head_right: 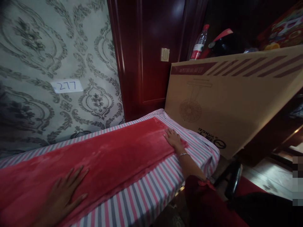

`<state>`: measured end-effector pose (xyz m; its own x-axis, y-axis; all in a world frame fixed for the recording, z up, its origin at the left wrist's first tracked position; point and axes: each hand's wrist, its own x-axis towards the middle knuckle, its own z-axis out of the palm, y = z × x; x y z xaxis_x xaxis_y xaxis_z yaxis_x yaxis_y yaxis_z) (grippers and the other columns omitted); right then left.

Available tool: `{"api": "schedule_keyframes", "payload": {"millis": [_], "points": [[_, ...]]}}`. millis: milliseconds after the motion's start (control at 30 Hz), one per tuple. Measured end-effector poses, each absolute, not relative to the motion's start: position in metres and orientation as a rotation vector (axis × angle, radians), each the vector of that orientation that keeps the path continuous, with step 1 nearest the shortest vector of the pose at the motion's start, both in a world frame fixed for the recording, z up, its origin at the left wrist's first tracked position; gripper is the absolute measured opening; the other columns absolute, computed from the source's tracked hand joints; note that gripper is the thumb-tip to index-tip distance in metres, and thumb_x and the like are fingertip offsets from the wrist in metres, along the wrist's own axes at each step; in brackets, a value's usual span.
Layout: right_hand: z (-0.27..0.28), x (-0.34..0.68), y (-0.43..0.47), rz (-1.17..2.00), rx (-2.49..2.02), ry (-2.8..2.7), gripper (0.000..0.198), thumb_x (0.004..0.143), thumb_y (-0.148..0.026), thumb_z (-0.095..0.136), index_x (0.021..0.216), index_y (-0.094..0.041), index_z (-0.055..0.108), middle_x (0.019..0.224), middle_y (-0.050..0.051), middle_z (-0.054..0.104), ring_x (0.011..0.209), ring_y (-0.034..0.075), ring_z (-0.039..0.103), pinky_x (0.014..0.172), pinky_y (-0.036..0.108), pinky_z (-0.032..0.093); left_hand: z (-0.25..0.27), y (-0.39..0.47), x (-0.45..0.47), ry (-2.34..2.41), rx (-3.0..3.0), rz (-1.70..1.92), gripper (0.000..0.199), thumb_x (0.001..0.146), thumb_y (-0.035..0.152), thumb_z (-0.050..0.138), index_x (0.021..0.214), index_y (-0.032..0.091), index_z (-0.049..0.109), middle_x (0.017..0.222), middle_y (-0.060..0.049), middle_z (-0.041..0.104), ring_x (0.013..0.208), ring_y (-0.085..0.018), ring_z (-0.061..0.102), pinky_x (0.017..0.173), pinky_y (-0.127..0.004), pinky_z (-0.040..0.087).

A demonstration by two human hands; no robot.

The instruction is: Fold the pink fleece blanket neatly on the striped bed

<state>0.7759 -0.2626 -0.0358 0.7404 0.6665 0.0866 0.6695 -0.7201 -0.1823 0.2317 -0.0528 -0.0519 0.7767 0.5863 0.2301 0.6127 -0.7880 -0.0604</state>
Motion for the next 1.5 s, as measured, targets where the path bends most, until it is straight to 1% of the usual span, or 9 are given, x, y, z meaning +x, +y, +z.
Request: {"api": "schedule_keyframes", "payload": {"millis": [133, 200, 300, 500, 733, 867, 1000, 1200, 1500], "points": [[-0.018, 0.765, -0.245, -0.062, -2.77, -1.065, 0.053, 0.105, -0.045, 0.029, 0.152, -0.027, 0.044, 0.165, 0.005, 0.027, 0.154, 0.034, 0.01, 0.119, 0.063, 0.019, -0.051, -0.055, 0.233, -0.987, -2.846, -0.321, 0.076, 0.082, 0.067, 0.05, 0.149, 0.031, 0.05, 0.162, -0.007, 0.035, 0.15, -0.04, 0.029, 0.115, -0.062, 0.028], [-0.011, 0.755, -0.228, -0.116, -2.715, -1.169, 0.055, 0.105, -0.046, 0.027, 0.155, -0.026, 0.039, 0.166, 0.006, 0.024, 0.155, 0.031, 0.007, 0.12, 0.061, 0.016, -0.053, -0.054, 0.232, -0.987, -2.843, -0.338, 0.075, 0.082, 0.067, 0.05, 0.148, 0.032, 0.05, 0.162, -0.007, 0.036, 0.149, -0.039, 0.03, 0.116, -0.062, 0.027], [-0.01, 0.743, -0.204, -0.043, -2.644, -1.349, 0.057, 0.106, -0.049, 0.025, 0.159, -0.031, 0.028, 0.168, 0.003, 0.018, 0.155, 0.027, 0.01, 0.121, 0.058, 0.016, -0.056, -0.053, 0.23, -0.977, -2.838, -0.339, 0.076, 0.082, 0.068, 0.05, 0.149, 0.032, 0.05, 0.162, -0.007, 0.036, 0.149, -0.039, 0.03, 0.116, -0.061, 0.027], [-0.022, 0.761, -0.195, 0.016, -2.724, -1.251, 0.059, 0.105, -0.05, 0.023, 0.158, -0.027, 0.032, 0.166, 0.008, 0.023, 0.153, 0.029, 0.017, 0.121, 0.059, 0.015, -0.06, -0.052, 0.225, -0.955, -2.829, -0.348, 0.073, 0.085, 0.064, 0.051, 0.151, 0.033, 0.045, 0.162, -0.006, 0.036, 0.149, -0.037, 0.03, 0.117, -0.061, 0.025], [-0.026, 0.786, -0.201, 0.013, -2.749, -1.239, 0.058, 0.105, -0.048, 0.022, 0.158, -0.028, 0.032, 0.166, 0.003, 0.024, 0.153, 0.024, 0.018, 0.121, 0.051, 0.019, -0.061, -0.053, 0.224, -0.929, -2.833, -0.406, 0.072, 0.084, 0.064, 0.053, 0.149, 0.034, 0.048, 0.161, -0.006, 0.038, 0.149, -0.038, 0.031, 0.117, -0.06, 0.025], [-0.021, 0.785, -0.2, 0.027, -2.777, -1.22, 0.057, 0.105, -0.045, 0.022, 0.158, -0.028, 0.031, 0.166, 0.003, 0.024, 0.153, 0.025, 0.019, 0.12, 0.056, 0.019, -0.051, -0.06, 0.228, -0.921, -2.843, -0.368, 0.072, 0.085, 0.063, 0.052, 0.15, 0.033, 0.047, 0.162, -0.006, 0.037, 0.149, -0.038, 0.031, 0.117, -0.059, 0.027], [-0.012, 0.765, -0.188, -0.01, -2.781, -1.212, 0.057, 0.105, -0.045, 0.018, 0.156, -0.027, 0.038, 0.164, 0.006, 0.03, 0.153, 0.029, 0.018, 0.118, 0.063, 0.019, -0.043, -0.066, 0.231, -0.937, -2.856, -0.344, 0.073, 0.086, 0.064, 0.05, 0.152, 0.033, 0.044, 0.163, -0.007, 0.036, 0.149, -0.039, 0.029, 0.116, -0.061, 0.028], [-0.023, 0.708, -0.176, -0.028, -2.518, -1.633, 0.058, 0.104, -0.053, 0.023, 0.158, -0.032, 0.032, 0.166, 0.003, 0.024, 0.153, 0.029, 0.02, 0.12, 0.058, 0.022, -0.037, -0.07, 0.235, -0.957, -2.869, -0.309, 0.075, 0.086, 0.066, 0.049, 0.152, 0.031, 0.044, 0.163, -0.008, 0.035, 0.149, -0.04, 0.028, 0.115, -0.063, 0.028], [-0.032, 0.694, -0.184, -0.083, -2.522, -1.594, 0.057, 0.105, -0.051, 0.024, 0.157, -0.032, 0.034, 0.165, 0.002, 0.027, 0.152, 0.027, 0.024, 0.12, 0.055, 0.025, -0.029, -0.077, 0.238, -1.008, -2.898, -0.262, 0.077, 0.086, 0.065, 0.049, 0.154, 0.028, 0.042, 0.164, -0.01, 0.031, 0.151, -0.04, 0.024, 0.116, -0.064, 0.025]]}}
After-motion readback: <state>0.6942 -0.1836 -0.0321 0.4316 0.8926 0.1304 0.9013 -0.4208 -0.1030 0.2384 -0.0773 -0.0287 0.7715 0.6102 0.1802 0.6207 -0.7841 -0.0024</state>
